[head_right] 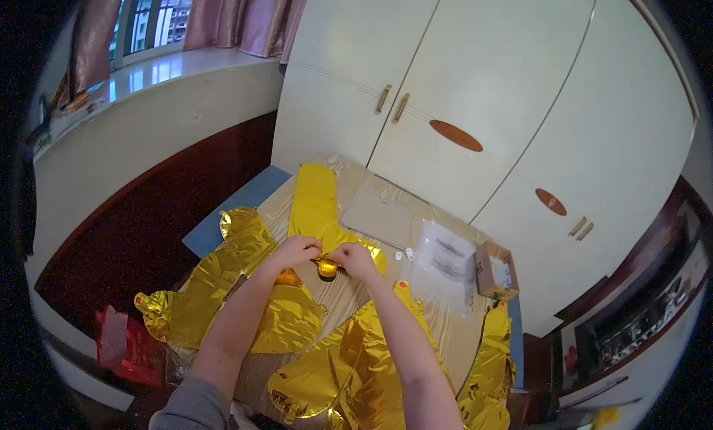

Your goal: Carefully folding a gold-colored foil balloon into a compact shape on a table.

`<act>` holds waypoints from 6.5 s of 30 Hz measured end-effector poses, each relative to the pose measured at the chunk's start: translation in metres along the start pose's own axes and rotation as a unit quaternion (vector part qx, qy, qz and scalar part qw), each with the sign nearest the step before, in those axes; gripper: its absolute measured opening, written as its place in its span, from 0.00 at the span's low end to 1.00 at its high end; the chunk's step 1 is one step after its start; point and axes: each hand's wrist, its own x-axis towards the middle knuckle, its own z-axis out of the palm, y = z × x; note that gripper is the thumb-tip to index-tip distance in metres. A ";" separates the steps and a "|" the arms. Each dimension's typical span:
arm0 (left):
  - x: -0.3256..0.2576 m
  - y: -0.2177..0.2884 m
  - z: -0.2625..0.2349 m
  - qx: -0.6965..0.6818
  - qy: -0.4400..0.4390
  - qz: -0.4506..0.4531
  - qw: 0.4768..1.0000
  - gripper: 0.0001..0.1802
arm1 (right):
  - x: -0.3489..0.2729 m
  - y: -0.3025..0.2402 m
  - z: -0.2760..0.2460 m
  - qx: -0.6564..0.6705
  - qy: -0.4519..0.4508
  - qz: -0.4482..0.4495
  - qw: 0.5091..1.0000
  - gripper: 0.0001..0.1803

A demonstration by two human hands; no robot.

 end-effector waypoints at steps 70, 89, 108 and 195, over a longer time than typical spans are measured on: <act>-0.005 0.007 0.005 0.050 0.096 -0.044 0.993 0.12 | -0.024 0.039 -0.041 -0.380 -0.021 -0.112 0.918 0.10; 0.000 -0.008 0.008 0.070 0.119 0.016 0.990 0.14 | -0.004 0.020 -0.052 -0.391 0.114 -0.149 0.901 0.08; 0.000 0.006 0.013 0.022 0.120 0.005 0.993 0.12 | -0.044 0.008 0.042 -0.289 0.034 -0.111 0.950 0.28; -0.244 0.237 0.092 0.150 -0.353 0.390 0.837 0.33 | -0.374 0.033 -0.059 -0.226 0.083 -0.090 0.966 0.24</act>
